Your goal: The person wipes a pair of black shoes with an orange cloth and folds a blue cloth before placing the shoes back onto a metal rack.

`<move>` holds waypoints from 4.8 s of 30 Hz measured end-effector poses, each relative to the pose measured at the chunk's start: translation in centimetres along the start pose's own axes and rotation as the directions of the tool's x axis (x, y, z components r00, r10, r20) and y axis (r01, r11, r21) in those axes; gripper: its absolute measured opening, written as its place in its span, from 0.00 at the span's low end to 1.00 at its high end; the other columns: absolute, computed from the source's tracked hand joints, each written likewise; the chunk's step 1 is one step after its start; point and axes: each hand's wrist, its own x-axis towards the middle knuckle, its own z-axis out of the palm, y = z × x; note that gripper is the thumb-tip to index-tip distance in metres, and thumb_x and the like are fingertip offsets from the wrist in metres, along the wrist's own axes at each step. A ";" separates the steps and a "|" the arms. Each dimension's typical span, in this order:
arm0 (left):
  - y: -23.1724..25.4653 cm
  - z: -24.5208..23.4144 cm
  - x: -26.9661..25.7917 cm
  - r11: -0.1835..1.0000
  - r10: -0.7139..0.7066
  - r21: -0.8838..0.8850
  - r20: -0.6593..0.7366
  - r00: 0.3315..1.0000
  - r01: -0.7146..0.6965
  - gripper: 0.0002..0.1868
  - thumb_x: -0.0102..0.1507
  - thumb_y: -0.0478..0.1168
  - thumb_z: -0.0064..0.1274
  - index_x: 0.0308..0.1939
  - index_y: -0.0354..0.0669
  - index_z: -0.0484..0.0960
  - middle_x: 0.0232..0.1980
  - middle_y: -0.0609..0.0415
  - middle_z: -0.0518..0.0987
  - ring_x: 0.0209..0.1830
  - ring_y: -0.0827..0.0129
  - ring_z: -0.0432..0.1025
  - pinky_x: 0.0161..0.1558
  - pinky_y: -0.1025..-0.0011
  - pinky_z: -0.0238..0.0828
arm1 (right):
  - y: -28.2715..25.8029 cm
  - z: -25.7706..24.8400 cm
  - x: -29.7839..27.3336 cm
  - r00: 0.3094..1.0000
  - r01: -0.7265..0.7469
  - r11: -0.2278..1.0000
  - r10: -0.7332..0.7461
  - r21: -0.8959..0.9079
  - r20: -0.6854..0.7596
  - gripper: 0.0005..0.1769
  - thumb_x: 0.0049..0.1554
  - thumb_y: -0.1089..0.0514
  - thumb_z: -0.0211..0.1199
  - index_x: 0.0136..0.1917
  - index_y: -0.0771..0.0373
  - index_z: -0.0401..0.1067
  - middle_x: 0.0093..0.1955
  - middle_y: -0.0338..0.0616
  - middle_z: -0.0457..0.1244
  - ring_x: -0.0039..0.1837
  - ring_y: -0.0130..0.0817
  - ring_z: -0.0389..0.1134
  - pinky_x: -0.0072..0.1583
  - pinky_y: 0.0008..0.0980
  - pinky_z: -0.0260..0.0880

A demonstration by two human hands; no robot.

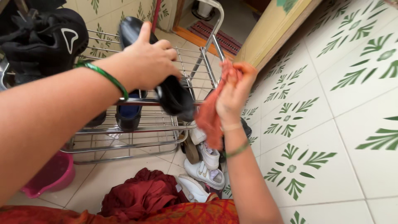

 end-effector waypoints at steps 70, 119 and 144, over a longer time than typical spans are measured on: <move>1.6 7.6 -12.6 0.287 -0.619 -0.930 0.001 0.785 0.228 0.60 0.38 0.48 0.69 0.74 0.44 0.63 0.46 0.43 0.82 0.43 0.46 0.76 0.43 0.56 0.71 | -7.7 17.1 -3.9 0.648 0.317 0.722 0.309 -0.616 0.696 0.13 0.57 0.55 0.55 0.51 0.65 0.71 0.57 0.54 0.64 0.64 0.54 0.65 0.67 0.46 0.62; 1.4 10.0 -16.3 -0.266 -0.569 -0.944 -0.007 0.822 -0.193 0.56 0.39 0.52 0.78 0.61 0.40 0.58 0.53 0.47 0.79 0.53 0.63 0.76 0.46 0.66 0.78 | -6.6 20.6 -8.7 0.934 0.260 0.830 -0.087 -0.493 0.346 0.15 0.72 0.55 0.50 0.68 0.62 0.68 0.70 0.46 0.63 0.70 0.42 0.66 0.74 0.37 0.62; 2.4 9.9 -15.4 -0.058 -0.670 -0.978 0.186 0.719 0.199 0.45 0.40 0.46 0.81 0.53 0.43 0.67 0.37 0.51 0.81 0.34 0.71 0.76 0.41 0.70 0.75 | -4.7 19.4 -10.3 0.933 0.297 0.787 -0.119 -0.541 0.339 0.10 0.71 0.60 0.49 0.62 0.62 0.69 0.67 0.50 0.62 0.70 0.49 0.66 0.75 0.45 0.63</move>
